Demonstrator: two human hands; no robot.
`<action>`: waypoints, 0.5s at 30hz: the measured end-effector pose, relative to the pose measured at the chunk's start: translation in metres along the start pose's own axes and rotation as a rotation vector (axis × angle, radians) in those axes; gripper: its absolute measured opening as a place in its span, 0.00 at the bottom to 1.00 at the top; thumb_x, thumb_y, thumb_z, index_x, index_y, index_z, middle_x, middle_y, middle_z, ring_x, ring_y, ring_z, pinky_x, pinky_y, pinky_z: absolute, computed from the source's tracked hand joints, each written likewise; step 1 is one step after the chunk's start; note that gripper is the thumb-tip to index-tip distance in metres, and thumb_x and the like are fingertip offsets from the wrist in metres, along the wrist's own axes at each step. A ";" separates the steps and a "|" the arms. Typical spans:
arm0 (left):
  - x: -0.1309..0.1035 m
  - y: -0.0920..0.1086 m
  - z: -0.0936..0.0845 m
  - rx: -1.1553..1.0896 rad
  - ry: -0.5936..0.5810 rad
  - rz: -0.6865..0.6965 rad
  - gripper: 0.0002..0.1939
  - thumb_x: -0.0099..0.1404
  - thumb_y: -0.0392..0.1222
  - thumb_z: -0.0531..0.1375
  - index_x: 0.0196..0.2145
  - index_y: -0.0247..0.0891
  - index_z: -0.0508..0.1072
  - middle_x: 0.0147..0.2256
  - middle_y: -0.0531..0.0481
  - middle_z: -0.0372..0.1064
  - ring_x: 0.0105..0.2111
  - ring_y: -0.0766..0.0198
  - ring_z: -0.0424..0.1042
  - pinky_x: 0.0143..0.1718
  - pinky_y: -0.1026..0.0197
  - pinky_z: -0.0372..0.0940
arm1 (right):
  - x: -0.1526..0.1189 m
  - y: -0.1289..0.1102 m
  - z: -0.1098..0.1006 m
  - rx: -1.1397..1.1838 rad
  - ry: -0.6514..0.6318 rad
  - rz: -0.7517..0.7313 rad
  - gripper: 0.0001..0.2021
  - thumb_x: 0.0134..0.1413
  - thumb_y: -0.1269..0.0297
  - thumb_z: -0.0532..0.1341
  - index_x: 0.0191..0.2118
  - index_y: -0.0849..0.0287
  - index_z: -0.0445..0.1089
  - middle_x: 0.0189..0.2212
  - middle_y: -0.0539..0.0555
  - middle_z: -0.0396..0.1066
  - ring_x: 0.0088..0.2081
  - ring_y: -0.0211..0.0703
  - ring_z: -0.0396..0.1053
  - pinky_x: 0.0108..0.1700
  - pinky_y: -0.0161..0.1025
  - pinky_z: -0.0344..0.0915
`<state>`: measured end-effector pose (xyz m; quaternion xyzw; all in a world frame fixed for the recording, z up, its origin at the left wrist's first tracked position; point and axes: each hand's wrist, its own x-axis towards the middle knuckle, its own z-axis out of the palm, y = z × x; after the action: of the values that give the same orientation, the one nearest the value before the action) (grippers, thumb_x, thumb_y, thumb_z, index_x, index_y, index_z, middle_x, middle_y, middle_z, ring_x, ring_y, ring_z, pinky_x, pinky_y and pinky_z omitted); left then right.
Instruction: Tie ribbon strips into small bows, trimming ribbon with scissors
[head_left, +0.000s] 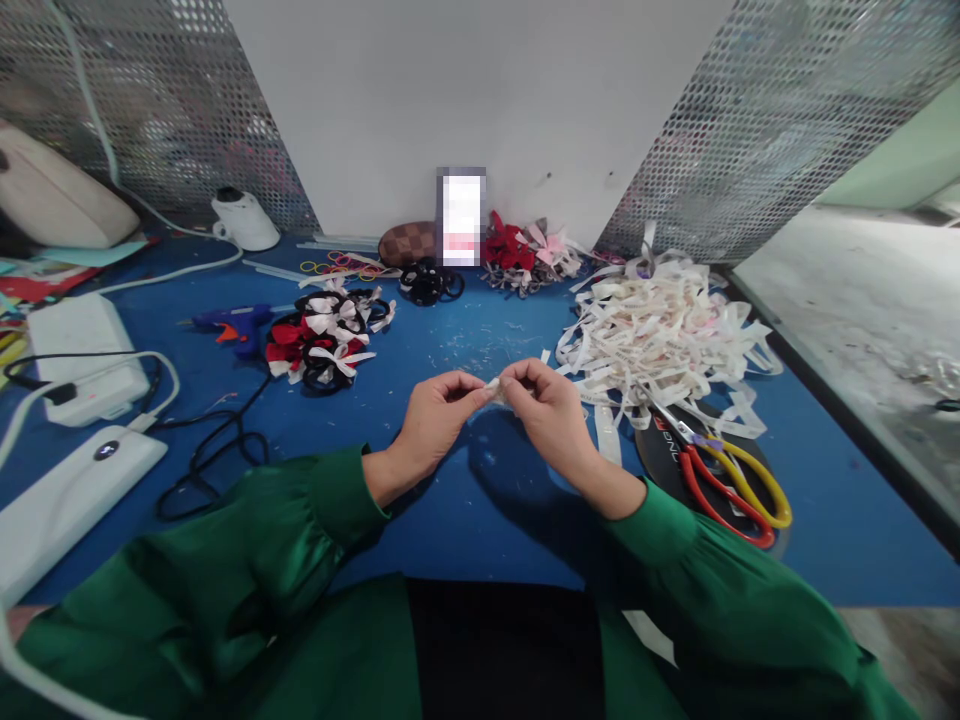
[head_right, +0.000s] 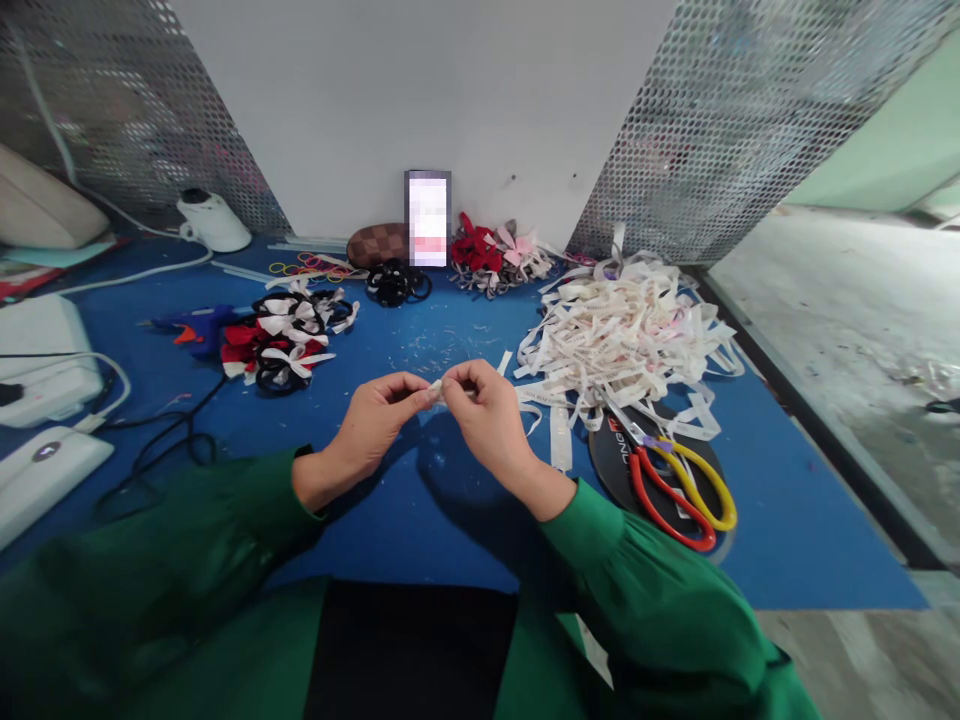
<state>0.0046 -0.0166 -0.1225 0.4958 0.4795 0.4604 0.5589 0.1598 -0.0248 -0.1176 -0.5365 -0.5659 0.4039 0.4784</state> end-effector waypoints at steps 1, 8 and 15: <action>0.000 0.000 0.000 -0.006 -0.002 -0.004 0.09 0.56 0.45 0.69 0.26 0.37 0.78 0.26 0.53 0.73 0.28 0.66 0.67 0.34 0.62 0.62 | 0.001 0.000 0.000 0.041 0.011 0.021 0.06 0.57 0.63 0.61 0.31 0.57 0.69 0.25 0.47 0.65 0.26 0.36 0.59 0.29 0.36 0.56; 0.000 -0.003 0.002 -0.207 0.043 -0.048 0.10 0.55 0.45 0.70 0.28 0.37 0.76 0.27 0.54 0.71 0.28 0.67 0.69 0.34 0.64 0.63 | 0.003 -0.003 0.002 0.315 0.011 0.114 0.12 0.55 0.55 0.65 0.40 0.57 0.73 0.32 0.49 0.72 0.33 0.38 0.66 0.36 0.36 0.62; 0.000 -0.001 0.001 -0.192 0.034 -0.085 0.08 0.56 0.46 0.67 0.29 0.38 0.78 0.26 0.52 0.73 0.27 0.67 0.67 0.31 0.63 0.62 | 0.003 0.003 0.002 0.309 -0.080 0.196 0.10 0.49 0.56 0.69 0.32 0.58 0.74 0.24 0.48 0.72 0.28 0.39 0.67 0.34 0.38 0.60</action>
<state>0.0051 -0.0171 -0.1231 0.4112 0.4632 0.4883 0.6148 0.1586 -0.0215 -0.1206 -0.4929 -0.4606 0.5516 0.4905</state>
